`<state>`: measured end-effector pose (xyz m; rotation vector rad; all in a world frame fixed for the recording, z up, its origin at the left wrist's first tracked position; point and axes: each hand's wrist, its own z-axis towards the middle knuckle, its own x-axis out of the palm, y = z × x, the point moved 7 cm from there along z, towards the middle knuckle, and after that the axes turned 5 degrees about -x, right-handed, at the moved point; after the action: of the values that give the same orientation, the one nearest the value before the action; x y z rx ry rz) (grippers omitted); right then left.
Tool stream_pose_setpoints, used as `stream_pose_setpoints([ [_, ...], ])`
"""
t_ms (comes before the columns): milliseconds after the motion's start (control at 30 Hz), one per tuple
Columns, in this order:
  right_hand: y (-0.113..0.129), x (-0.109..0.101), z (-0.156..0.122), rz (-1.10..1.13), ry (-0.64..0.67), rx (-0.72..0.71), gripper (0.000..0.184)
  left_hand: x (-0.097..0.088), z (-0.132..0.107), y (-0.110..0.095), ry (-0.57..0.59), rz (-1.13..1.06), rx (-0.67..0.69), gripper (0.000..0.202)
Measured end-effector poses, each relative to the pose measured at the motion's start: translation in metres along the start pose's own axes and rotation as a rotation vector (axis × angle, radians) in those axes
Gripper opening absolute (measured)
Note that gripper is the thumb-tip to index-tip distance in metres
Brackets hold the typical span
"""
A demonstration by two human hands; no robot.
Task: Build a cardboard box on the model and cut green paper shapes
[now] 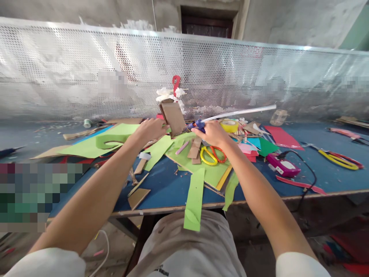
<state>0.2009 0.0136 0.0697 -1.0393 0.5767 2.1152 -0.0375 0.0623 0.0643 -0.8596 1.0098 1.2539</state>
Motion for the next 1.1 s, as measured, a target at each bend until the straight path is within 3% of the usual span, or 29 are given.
stream_pose_setpoints([
  [333,0.009,0.01,0.002,0.039,0.01,-0.028,0.039,-0.001,-0.006,-0.008,0.008,0.002,0.007,0.048],
  [533,-0.006,0.003,0.001,0.041,-0.099,0.055,0.047,-0.003,-0.009,-0.012,0.029,-0.013,0.019,0.047],
  [733,-0.028,-0.003,-0.001,0.136,-0.256,0.199,0.056,-0.005,-0.014,-0.026,0.007,0.012,0.122,0.045],
  [867,-0.034,0.001,-0.004,0.314,-0.316,0.257,0.067,-0.008,-0.02,-0.038,0.019,0.039,0.181,0.046],
  [967,-0.032,0.006,-0.005,0.608,-0.352,0.283,0.071,-0.009,-0.022,-0.042,0.013,0.049,0.192,0.047],
  [1100,-0.031,-0.006,-0.002,0.967,-0.527,0.241,0.073,-0.005,-0.019,-0.039,0.015,0.051,0.192,0.046],
])
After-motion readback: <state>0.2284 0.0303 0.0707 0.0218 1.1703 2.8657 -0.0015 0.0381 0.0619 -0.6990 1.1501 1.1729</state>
